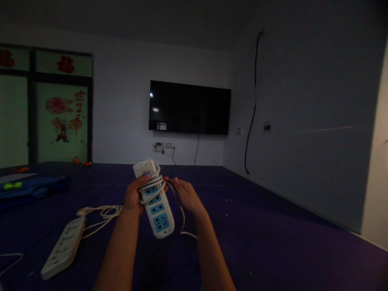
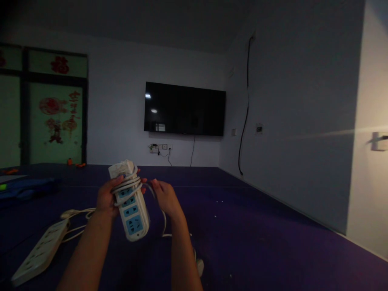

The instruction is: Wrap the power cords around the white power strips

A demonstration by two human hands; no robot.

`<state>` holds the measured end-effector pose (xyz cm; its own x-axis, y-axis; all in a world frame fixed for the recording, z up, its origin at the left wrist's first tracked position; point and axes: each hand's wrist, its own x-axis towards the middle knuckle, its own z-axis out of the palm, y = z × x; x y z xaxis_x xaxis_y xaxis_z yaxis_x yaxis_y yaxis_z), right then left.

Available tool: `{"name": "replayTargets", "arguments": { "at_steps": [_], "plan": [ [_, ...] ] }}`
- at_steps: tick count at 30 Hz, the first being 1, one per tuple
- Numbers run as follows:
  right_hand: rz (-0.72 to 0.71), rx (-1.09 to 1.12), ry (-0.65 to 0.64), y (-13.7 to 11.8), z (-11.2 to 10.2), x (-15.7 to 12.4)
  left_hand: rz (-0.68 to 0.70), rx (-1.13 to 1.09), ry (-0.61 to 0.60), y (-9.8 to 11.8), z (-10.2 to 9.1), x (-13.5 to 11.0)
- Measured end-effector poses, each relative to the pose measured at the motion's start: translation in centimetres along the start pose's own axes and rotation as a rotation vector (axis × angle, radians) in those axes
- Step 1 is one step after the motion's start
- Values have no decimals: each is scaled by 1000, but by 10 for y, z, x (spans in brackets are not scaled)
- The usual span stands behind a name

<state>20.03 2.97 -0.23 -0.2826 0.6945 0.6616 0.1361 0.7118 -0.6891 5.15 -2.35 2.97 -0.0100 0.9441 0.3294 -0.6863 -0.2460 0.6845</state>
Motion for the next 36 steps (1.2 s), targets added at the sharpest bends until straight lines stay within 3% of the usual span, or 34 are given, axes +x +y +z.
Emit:
{"name": "replayTargets", "arguments": {
  "at_steps": [4,7,14,17,20,24,26,28,31,33,36],
  "plan": [
    [-48,301,-207,-21,8,-2,42,58,-5,-5,0,3],
    [-2,335,-221,-28,8,-6,92,129,9,-10,-1,6],
    [-5,172,-23,-26,2,-6,170,270,72,-16,-6,16],
    [-24,42,140,-28,4,-5,302,371,203,-19,-7,21],
    [-63,-168,302,-31,13,-6,392,286,266,-29,-4,25],
    [-151,-381,488,-31,31,-9,364,122,200,-45,11,25],
    [-177,-430,537,-28,37,-11,373,110,222,-50,19,23],
    [-214,-443,515,-27,37,-11,394,129,297,-50,24,20],
    [-268,-400,361,-29,28,-10,365,112,339,-43,24,17],
    [-286,-347,299,-33,20,-8,262,69,286,-34,19,15],
    [-292,-280,394,-35,7,-7,62,19,151,-19,10,10]
  ]
}}
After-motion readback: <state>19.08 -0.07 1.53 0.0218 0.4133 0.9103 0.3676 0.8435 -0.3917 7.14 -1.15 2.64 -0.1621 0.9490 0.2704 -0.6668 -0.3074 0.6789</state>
